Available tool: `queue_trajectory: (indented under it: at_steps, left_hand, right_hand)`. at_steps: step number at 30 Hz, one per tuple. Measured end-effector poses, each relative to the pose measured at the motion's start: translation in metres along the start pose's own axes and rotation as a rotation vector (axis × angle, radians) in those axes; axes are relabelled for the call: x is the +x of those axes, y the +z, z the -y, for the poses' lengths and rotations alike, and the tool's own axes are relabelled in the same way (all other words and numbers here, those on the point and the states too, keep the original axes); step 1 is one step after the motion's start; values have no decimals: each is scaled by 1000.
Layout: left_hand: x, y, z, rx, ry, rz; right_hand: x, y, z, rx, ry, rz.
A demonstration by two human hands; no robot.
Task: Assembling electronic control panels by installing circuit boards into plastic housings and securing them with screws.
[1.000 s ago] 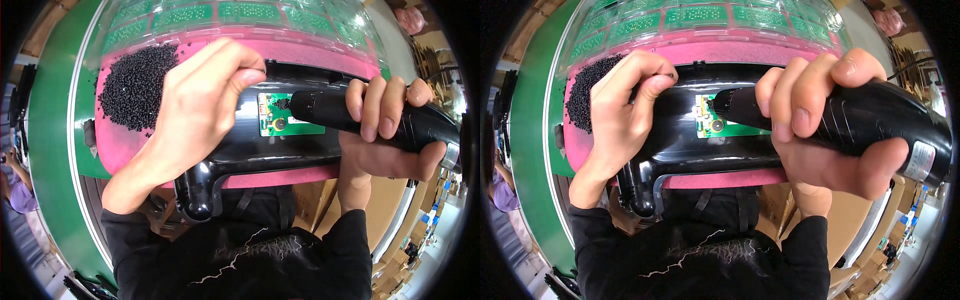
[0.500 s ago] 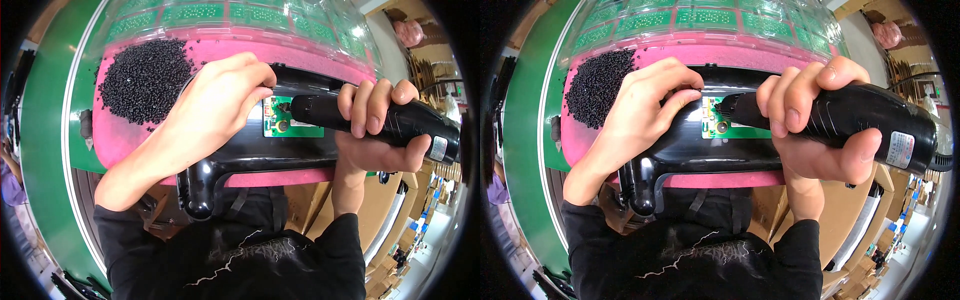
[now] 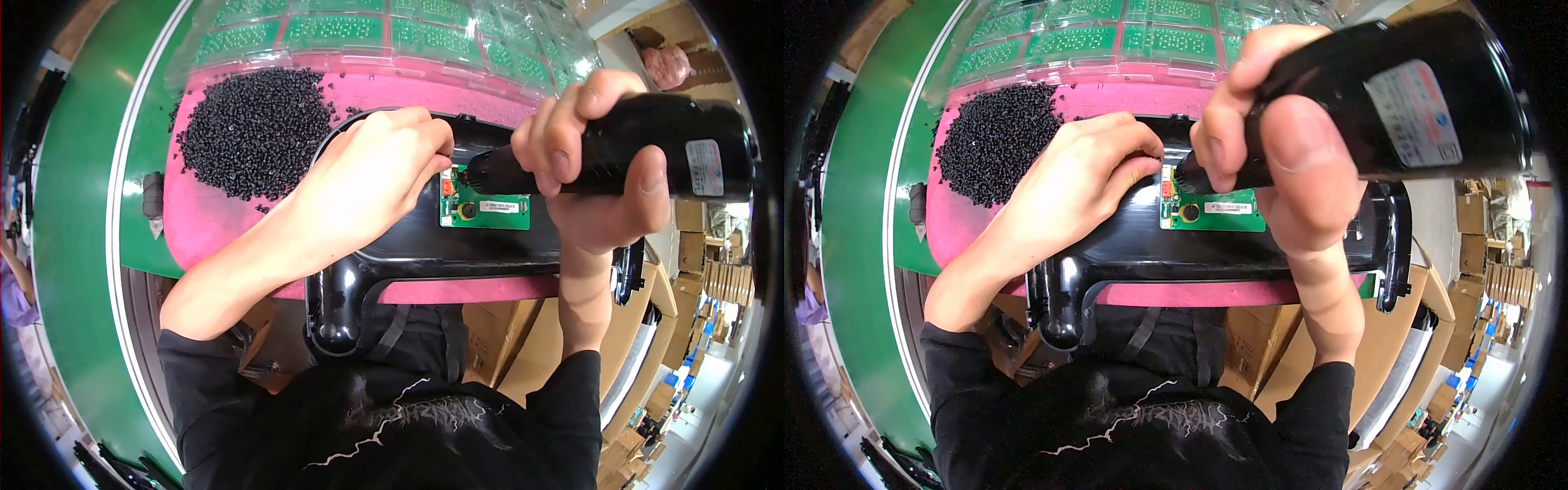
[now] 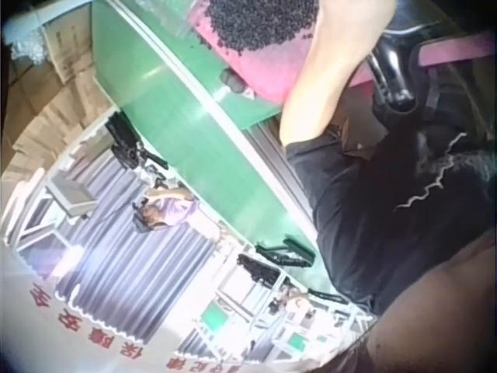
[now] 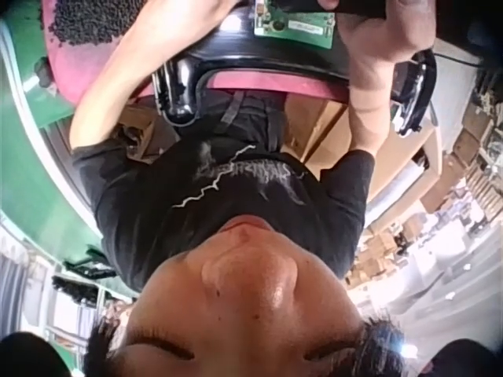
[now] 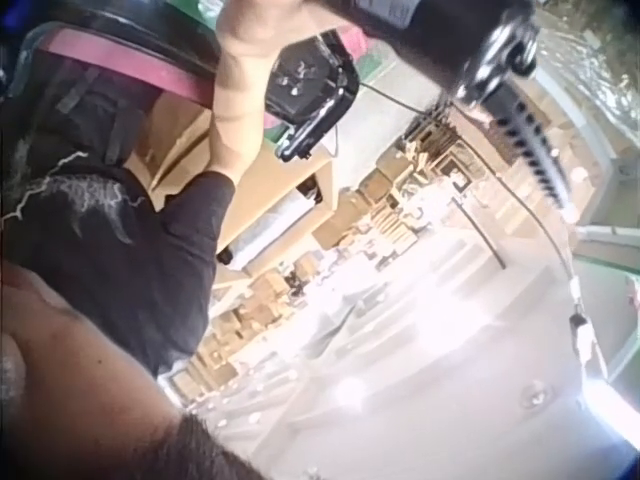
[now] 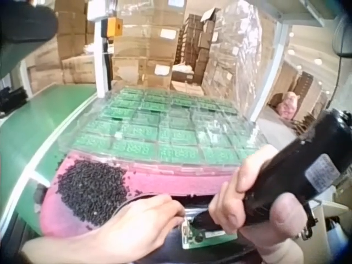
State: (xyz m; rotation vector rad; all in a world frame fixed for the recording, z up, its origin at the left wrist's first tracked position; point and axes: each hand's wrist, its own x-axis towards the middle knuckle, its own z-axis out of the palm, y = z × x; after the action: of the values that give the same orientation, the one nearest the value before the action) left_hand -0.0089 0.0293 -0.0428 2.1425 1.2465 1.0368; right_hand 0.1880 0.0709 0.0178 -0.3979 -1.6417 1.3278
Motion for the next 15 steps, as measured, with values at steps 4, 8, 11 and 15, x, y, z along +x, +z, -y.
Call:
queue_trajectory:
  at_steps: [4,8,11,15]
  left_hand:
    - [-1,0,1,2,12,4]
    - [3,-2,-2,10,13,28]
    - [4,0,-2,6,-3,54]
    - [3,1,0,-3,28,44]
  right_hand:
    - [3,1,1,-20,8,13]
    - [2,-2,1,68,4,-16]
    - [2,2,2,7,26,-11]
    - [4,13,5,-108,46,8]
